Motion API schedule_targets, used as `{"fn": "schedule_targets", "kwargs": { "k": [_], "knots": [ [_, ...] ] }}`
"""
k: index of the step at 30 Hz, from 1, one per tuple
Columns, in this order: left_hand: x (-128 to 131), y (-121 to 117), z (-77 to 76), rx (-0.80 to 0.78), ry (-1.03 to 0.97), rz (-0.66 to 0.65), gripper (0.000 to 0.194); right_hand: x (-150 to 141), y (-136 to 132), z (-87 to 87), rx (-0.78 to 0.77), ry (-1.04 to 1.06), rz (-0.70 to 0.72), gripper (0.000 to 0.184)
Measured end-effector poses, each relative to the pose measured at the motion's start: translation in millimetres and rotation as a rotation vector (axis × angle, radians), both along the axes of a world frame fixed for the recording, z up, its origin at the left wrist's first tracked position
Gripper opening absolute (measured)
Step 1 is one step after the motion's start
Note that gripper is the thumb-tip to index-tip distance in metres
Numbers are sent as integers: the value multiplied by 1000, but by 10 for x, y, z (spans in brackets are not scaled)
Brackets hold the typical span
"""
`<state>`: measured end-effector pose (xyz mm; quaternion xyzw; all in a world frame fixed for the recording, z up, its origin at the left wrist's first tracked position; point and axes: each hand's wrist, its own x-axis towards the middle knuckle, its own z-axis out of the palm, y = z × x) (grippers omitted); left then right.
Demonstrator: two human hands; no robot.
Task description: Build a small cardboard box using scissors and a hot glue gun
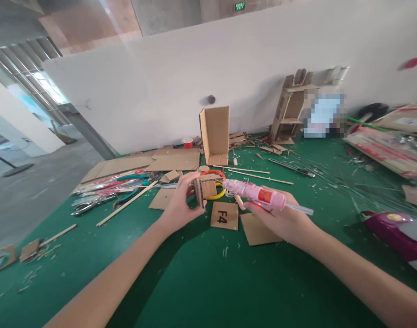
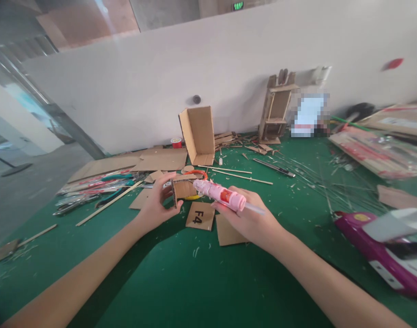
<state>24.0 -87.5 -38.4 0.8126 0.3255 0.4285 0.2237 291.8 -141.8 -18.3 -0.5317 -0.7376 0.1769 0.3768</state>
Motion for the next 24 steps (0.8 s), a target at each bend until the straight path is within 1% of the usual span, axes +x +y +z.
{"fn": "schedule_targets", "kwargs": {
  "k": [9,13,19,24],
  "knots": [
    [4,2,-14,-2,-7,-14,75,-122,-12,35,116,-10,54,23],
    [0,9,-26,-16,-3,-4,77,-136,5,34,103,-16,27,21],
    [0,24,-36,2,-8,13,76,-59,10,48,47,-21,11,23],
    [6,23,-30,4,-20,11,73,3,14,50,49,-28,-17,19]
  ]
}}
